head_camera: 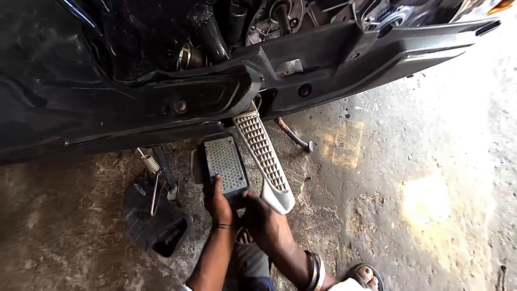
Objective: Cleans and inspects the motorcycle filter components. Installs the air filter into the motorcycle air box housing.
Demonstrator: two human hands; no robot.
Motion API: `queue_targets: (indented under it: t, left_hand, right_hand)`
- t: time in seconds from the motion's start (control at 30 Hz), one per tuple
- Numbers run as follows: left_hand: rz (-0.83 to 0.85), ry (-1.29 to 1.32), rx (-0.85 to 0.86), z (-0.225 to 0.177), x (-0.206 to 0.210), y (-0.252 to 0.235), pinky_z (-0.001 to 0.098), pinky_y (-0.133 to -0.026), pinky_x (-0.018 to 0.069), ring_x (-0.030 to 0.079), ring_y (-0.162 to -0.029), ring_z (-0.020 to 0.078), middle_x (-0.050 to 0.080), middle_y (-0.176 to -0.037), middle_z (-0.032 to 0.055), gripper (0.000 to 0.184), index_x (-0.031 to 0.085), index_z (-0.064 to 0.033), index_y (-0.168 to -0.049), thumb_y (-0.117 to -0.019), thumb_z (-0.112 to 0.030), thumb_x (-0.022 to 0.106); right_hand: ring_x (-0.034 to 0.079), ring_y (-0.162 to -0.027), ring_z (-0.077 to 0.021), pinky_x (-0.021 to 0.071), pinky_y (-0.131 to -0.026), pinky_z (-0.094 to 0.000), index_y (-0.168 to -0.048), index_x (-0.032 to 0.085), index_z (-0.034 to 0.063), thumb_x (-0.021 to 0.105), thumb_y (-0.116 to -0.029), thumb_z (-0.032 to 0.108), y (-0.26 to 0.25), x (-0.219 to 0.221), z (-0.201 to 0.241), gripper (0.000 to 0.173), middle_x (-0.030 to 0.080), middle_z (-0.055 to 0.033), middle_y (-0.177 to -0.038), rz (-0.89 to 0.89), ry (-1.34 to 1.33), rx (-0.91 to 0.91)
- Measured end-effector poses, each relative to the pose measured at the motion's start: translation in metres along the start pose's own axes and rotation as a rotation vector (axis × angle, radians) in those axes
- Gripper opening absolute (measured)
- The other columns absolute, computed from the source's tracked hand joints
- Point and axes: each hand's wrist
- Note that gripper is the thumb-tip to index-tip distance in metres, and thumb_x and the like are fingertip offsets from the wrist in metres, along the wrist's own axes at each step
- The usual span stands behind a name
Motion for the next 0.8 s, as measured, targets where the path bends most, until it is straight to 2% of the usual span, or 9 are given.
queue_targets:
  t: [0.07,0.17,0.23,0.3,0.4,0.53,0.63,0.7,0.8]
  left_hand:
    - [-0.008,-0.080,0.051,-0.005,-0.003,-0.003,0.0414,-0.097,0.0510,0.064,-0.108,0.0206,0.066,-0.119,0.0162,0.044,0.060,0.0003,-0.131,-0.1065,-0.035,0.053]
    - [0.076,0.021,0.027,-0.009,-0.004,0.002,0.0292,-0.095,0.0491,0.060,-0.106,0.0094,0.063,-0.120,0.0106,0.038,0.056,0.0012,-0.132,-0.1078,-0.028,0.050]
    - [0.138,0.060,0.008,-0.015,-0.006,0.006,0.0246,-0.090,0.0494,0.059,-0.102,0.0046,0.062,-0.116,0.0062,0.037,0.054,-0.0026,-0.134,-0.1076,-0.028,0.049]
    - [0.191,0.044,0.006,-0.018,-0.006,0.010,0.0265,-0.086,0.0513,0.060,-0.099,0.0066,0.062,-0.116,0.0065,0.040,0.051,-0.0057,-0.137,-0.1066,-0.031,0.052]
    - [0.234,0.153,-0.020,-0.017,0.002,0.016,0.0305,-0.084,0.0570,0.067,-0.100,0.0114,0.068,-0.115,0.0065,0.038,0.055,-0.0103,-0.136,-0.1037,-0.030,0.059]
    - [0.178,0.183,0.013,-0.016,0.005,0.012,0.0345,-0.084,0.0596,0.069,-0.099,0.0159,0.070,-0.112,0.0086,0.036,0.058,-0.0072,-0.130,-0.1003,-0.027,0.065]
    - [0.143,0.184,0.013,-0.015,0.002,0.010,0.0367,-0.089,0.0586,0.068,-0.103,0.0175,0.069,-0.115,0.0101,0.041,0.058,-0.0055,-0.132,-0.0987,-0.026,0.068]
    - [0.157,0.243,-0.080,-0.019,0.000,0.017,0.0407,-0.089,0.0584,0.067,-0.106,0.0204,0.068,-0.118,0.0110,0.036,0.057,-0.0077,-0.134,-0.1026,-0.026,0.061]
    - [0.152,0.228,-0.071,-0.015,0.001,0.021,0.0396,-0.091,0.0565,0.065,-0.109,0.0189,0.066,-0.121,0.0097,0.041,0.055,-0.0099,-0.137,-0.1010,-0.028,0.064]
  right_hand:
    - [0.072,-0.079,-0.0214,0.0607,-0.067,-0.0403,-0.116,0.075,0.0149,0.056,-0.1002,0.031,0.006,0.004,0.014,0.029,0.072,-0.0073,-0.097,0.040,0.020,-0.055]
    - [0.071,-0.085,-0.0205,0.0593,-0.075,-0.0396,-0.110,0.076,0.0142,0.058,-0.0969,0.029,0.004,0.001,0.033,0.027,0.072,-0.0065,-0.095,0.087,-0.080,-0.044]
    - [0.070,-0.086,-0.0208,0.0598,-0.077,-0.0386,-0.117,0.074,0.0133,0.056,-0.0990,0.026,0.002,-0.001,0.035,0.029,0.071,-0.0077,-0.098,0.080,-0.117,-0.102]
    - [0.070,-0.093,-0.0222,0.0596,-0.082,-0.0381,-0.125,0.071,0.0119,0.053,-0.1018,0.022,-0.005,-0.006,0.030,0.031,0.070,-0.0102,-0.106,0.098,-0.075,-0.187]
    - [0.070,-0.096,-0.0222,0.0607,-0.081,-0.0371,-0.119,0.074,0.0142,0.056,-0.1010,0.016,-0.014,-0.006,0.006,0.025,0.071,-0.0090,-0.105,-0.018,0.033,-0.385]
    - [0.071,-0.096,-0.0224,0.0620,-0.079,-0.0389,-0.112,0.075,0.0197,0.058,-0.1009,0.013,-0.018,-0.011,-0.035,0.021,0.072,-0.0063,-0.108,-0.084,0.187,-0.575]
    - [0.074,-0.082,-0.0228,0.0628,-0.066,-0.0435,-0.100,0.077,0.0151,0.068,-0.0945,0.017,-0.021,-0.035,-0.048,0.011,0.074,-0.0057,-0.098,-0.100,0.193,-0.411]
    - [0.072,-0.078,-0.0240,0.0602,-0.068,-0.0485,-0.105,0.079,0.0153,0.069,-0.0922,0.017,-0.023,-0.050,-0.042,0.016,0.074,-0.0061,-0.096,-0.029,0.061,-0.171]
    - [0.069,-0.073,-0.0122,0.0588,-0.067,-0.0384,-0.104,0.078,0.0185,0.071,-0.0865,0.019,-0.032,-0.054,-0.034,0.019,0.073,0.0016,-0.086,-0.176,-0.200,-0.043]
Point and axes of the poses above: each hand's wrist, its own y-axis away from the middle knuckle, its own x-axis out of the palm, z = x × y
